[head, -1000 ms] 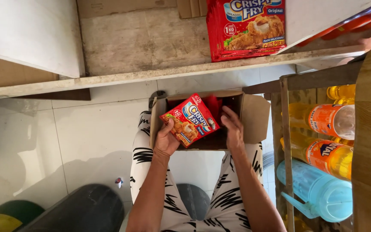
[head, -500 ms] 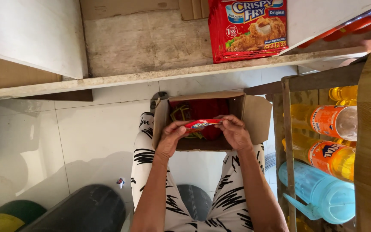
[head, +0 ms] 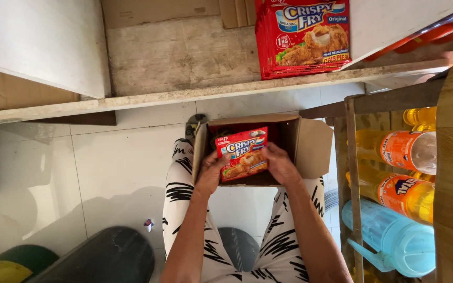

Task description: Transferring seasoning packets from a cardboard box onto grocery store shelves.

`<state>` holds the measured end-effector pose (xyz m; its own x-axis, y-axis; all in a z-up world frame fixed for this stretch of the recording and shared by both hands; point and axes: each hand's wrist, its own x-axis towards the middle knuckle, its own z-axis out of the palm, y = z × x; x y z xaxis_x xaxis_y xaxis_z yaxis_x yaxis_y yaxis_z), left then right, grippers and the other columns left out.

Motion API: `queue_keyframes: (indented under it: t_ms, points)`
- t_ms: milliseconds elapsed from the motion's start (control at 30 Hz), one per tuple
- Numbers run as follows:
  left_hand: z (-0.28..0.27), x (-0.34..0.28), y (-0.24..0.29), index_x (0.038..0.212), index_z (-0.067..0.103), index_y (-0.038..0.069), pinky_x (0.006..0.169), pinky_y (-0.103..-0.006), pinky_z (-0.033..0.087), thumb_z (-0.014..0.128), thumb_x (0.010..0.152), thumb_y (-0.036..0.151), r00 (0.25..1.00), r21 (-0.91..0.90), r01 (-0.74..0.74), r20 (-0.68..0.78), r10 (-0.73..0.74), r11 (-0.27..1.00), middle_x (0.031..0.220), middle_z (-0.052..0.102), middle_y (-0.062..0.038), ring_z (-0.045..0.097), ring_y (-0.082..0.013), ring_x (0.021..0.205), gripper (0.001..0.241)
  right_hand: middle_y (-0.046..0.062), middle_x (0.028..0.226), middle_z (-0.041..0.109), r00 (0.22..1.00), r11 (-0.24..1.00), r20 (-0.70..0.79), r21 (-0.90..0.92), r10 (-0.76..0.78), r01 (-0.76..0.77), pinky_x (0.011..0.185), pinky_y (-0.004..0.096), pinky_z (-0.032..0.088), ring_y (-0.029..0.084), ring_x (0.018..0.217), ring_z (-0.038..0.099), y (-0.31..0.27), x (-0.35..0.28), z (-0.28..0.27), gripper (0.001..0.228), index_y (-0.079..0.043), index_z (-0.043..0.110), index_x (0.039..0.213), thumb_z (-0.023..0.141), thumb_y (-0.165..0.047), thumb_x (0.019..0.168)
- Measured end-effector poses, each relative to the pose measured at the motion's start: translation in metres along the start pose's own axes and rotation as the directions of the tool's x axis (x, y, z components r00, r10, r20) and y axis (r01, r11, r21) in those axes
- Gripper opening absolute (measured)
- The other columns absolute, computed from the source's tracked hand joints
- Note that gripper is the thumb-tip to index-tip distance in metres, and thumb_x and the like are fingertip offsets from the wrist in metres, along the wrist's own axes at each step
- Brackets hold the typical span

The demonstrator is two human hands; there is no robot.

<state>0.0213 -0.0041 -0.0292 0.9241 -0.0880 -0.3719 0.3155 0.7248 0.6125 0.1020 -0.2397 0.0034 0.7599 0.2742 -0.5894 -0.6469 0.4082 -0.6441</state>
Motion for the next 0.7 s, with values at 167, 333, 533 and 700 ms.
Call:
queue_keyframes:
  t_ms: [167, 333, 533, 700]
  points:
    - [-0.009, 0.001, -0.006, 0.125, 0.069, 0.006, 0.093, -0.0338, 0.055, 0.072, 0.096, 0.014, 0.983, 0.046, 0.038, -0.182, -0.029, 0.998, 0.116, 0.074, -0.003, 0.067, -0.0134, 0.102, 0.03, 0.007, 0.126, 0.07, 0.933, 0.981, 0.333, 0.086, 0.139, -0.176, 0.102, 0.039, 0.052, 0.02, 0.116, 0.067, -0.01, -0.014, 0.03, 0.058, -0.009, 0.058, 0.136, 0.077, -0.013, 0.081]
    - [-0.013, 0.005, -0.011, 0.125, 0.069, 0.005, 0.096, -0.0344, 0.055, 0.074, 0.093, 0.009, 0.992, -0.066, 0.097, -0.078, -0.102, 0.993, 0.117, 0.074, -0.004, 0.067, -0.0147, 0.106, 0.033, 0.009, 0.117, 0.073, 0.981, 0.987, 0.109, -0.056, 0.159, -0.154, 0.098, 0.041, 0.054, 0.022, 0.107, 0.069, 0.01, -0.004, 0.005, 0.046, -0.002, 0.063, 0.129, 0.078, -0.01, 0.086]
    - [0.0, 0.004, 0.0, 0.128, 0.068, 0.005, 0.103, -0.0358, 0.053, 0.075, 0.092, 0.006, 0.989, -0.134, 0.03, -0.139, -0.049, 0.991, 0.122, 0.073, -0.005, 0.066, -0.0175, 0.113, 0.037, 0.008, 0.114, 0.072, 0.968, 0.972, 0.141, -0.144, 0.207, -0.187, 0.087, 0.038, 0.055, 0.022, 0.104, 0.068, 0.016, -0.002, -0.001, 0.04, -0.002, 0.066, 0.127, 0.076, -0.011, 0.09]
    - [-0.002, 0.007, -0.005, 0.131, 0.065, 0.006, 0.103, -0.0399, 0.053, 0.076, 0.091, 0.005, 0.993, -0.219, -0.004, -0.119, -0.022, 0.976, 0.124, 0.071, -0.006, 0.065, -0.0197, 0.114, 0.042, 0.005, 0.117, 0.072, 0.976, 0.968, 0.103, -0.181, 0.193, -0.172, 0.072, 0.04, 0.057, 0.02, 0.1, 0.068, -0.006, -0.019, 0.029, 0.048, -0.012, 0.057, 0.136, 0.071, -0.011, 0.09]
